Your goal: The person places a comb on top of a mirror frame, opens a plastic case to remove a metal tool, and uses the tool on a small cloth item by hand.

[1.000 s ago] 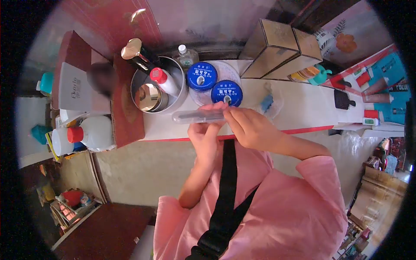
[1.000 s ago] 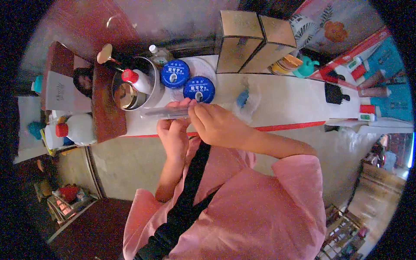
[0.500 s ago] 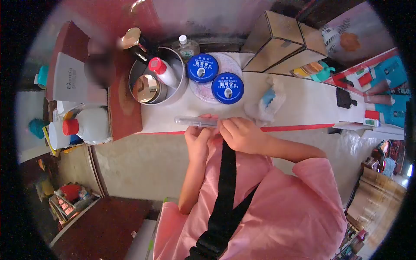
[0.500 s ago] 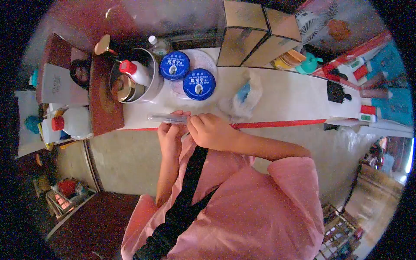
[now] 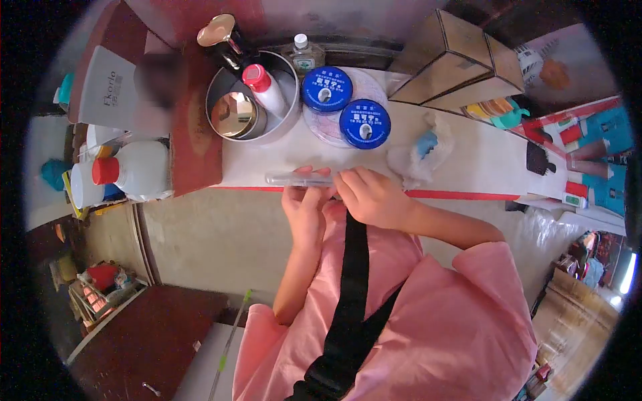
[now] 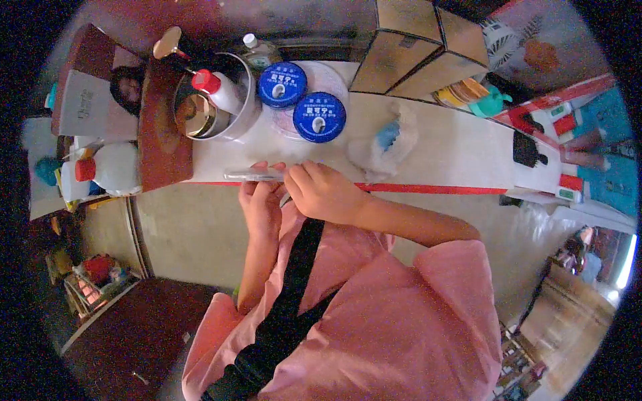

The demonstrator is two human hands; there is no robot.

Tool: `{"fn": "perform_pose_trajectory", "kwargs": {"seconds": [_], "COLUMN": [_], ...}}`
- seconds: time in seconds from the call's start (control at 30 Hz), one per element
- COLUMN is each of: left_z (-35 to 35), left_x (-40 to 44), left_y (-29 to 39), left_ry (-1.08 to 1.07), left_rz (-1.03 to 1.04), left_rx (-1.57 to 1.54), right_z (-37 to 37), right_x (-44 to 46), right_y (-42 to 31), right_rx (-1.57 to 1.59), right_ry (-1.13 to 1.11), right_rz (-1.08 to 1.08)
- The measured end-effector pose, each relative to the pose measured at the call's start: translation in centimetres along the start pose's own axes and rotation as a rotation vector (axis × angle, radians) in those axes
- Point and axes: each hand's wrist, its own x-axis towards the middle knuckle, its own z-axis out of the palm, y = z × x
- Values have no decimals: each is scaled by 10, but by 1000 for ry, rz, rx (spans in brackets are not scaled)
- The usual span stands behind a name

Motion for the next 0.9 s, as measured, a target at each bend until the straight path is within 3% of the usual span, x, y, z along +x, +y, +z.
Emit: {"fn": "perform_pose_trajectory", "kwargs": {"seconds": [0.17, 0.47, 0.6, 0.73, 0.8, 0.87, 0.9], "left_z": [-10, -3, 5, 12, 14, 18, 25], "left_x": [3, -2, -16, -26, -23, -26, -28], "left_y": [-3, 12, 27, 44, 48, 53, 62], "left_ry": [-17, -64, -132, -312, -598, -685, -744], "left_rz": [-34, 25, 138, 223, 513, 584, 610], "left_rx": [-129, -47, -102, -70, -13, -19, -53], "right_z": [4, -11, -32, -62, -76, -87, -91], "right_x": [5, 16, 22, 21, 19, 21, 23], "right_y": [-4, 0, 11, 17, 21, 19, 14], "right_rx": [28, 211, 253, 331, 340, 341, 523], "right_ry": [-19, -67, 115, 156, 214, 273, 412], "right_rz": [8, 163, 27, -79, -124, -161, -63]}}
